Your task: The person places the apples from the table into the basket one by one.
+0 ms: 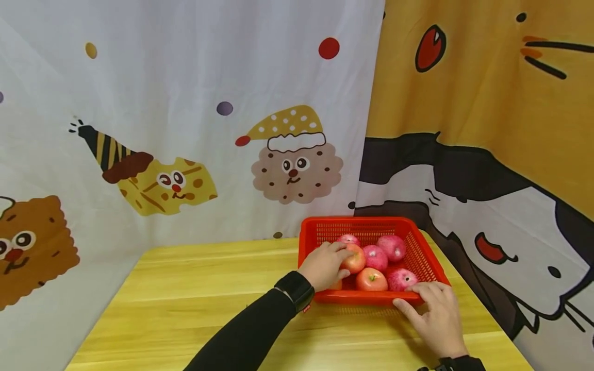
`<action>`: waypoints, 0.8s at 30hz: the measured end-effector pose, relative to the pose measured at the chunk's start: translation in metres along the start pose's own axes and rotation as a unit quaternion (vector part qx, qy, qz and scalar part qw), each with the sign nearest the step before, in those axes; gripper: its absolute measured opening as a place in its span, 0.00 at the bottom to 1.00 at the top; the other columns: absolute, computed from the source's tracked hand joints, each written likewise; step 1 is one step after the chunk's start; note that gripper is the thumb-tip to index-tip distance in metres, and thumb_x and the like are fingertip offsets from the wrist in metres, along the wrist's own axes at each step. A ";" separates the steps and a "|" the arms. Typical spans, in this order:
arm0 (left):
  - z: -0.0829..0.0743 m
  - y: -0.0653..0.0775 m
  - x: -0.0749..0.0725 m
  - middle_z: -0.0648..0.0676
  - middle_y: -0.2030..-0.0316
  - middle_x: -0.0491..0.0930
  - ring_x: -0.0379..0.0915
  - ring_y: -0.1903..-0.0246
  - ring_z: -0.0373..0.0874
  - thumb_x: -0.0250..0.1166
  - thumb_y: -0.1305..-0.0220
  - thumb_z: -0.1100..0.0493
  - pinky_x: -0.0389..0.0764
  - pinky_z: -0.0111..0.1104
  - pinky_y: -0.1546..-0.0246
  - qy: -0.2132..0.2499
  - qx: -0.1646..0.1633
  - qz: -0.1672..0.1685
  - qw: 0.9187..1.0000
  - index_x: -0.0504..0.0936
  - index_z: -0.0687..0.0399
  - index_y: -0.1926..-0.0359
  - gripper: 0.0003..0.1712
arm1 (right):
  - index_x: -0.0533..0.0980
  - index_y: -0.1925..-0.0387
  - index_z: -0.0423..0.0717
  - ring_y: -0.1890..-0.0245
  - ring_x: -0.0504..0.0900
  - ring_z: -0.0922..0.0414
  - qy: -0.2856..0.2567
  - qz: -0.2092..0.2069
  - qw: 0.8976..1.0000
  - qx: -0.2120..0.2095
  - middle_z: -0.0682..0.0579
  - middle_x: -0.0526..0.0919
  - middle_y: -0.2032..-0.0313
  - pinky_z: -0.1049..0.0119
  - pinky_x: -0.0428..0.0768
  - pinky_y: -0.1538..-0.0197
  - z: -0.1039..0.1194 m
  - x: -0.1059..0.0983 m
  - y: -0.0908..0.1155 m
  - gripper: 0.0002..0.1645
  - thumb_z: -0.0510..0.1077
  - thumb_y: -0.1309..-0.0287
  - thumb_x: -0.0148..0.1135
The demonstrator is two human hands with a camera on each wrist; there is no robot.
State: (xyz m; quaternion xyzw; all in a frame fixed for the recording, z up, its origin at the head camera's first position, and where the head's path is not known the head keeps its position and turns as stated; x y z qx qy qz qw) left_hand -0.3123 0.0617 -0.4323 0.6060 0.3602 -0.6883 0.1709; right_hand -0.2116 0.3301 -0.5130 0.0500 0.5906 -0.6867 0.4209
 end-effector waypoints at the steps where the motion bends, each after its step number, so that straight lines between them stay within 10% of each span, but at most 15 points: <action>1: 0.000 0.000 0.001 0.52 0.38 0.72 0.71 0.49 0.49 0.67 0.37 0.43 0.75 0.39 0.44 -0.013 0.015 0.000 1.000 0.77 0.44 0.37 0.29 | 0.82 0.67 0.42 0.56 0.68 0.41 -0.001 0.001 1.000 0.000 0.43 0.83 0.65 0.42 0.61 0.51 0.000 -0.001 -0.001 0.27 0.53 0.68 0.82; 11: -0.013 -0.007 0.002 0.51 0.40 0.75 0.71 0.48 0.48 0.59 0.33 0.38 0.73 0.41 0.43 -0.078 -0.003 0.048 0.996 0.78 0.44 0.38 0.28 | 0.82 0.66 0.41 0.55 0.68 0.40 0.004 0.008 1.000 0.012 0.42 0.83 0.64 0.42 0.61 0.50 -0.007 0.004 -0.004 0.27 0.53 0.67 0.82; 16: -0.005 0.006 0.006 0.46 0.52 0.83 0.74 0.56 0.46 0.57 0.33 0.34 0.76 0.39 0.49 -0.035 -0.034 0.085 0.995 0.83 0.44 0.47 0.26 | 0.82 0.66 0.41 0.56 0.68 0.40 0.004 0.012 1.000 0.018 0.42 0.82 0.65 0.41 0.61 0.50 -0.007 0.006 0.000 0.27 0.53 0.67 0.82; 24: 0.051 0.049 -0.016 0.56 0.40 0.74 0.63 0.40 0.53 0.60 0.33 0.37 0.64 0.48 0.35 0.014 -0.020 -0.028 0.999 0.78 0.55 0.39 0.32 | 0.83 0.65 0.40 0.55 0.67 0.40 0.006 0.009 1.000 0.023 0.41 0.82 0.64 0.41 0.61 0.50 -0.010 0.007 0.003 0.27 0.53 0.66 0.81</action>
Point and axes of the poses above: each hand's wrist, its own y-axis away from the middle knuckle, its own x-axis out of the palm, z = x × y, the point moved 1 cm from there along -y, towards the middle knuckle
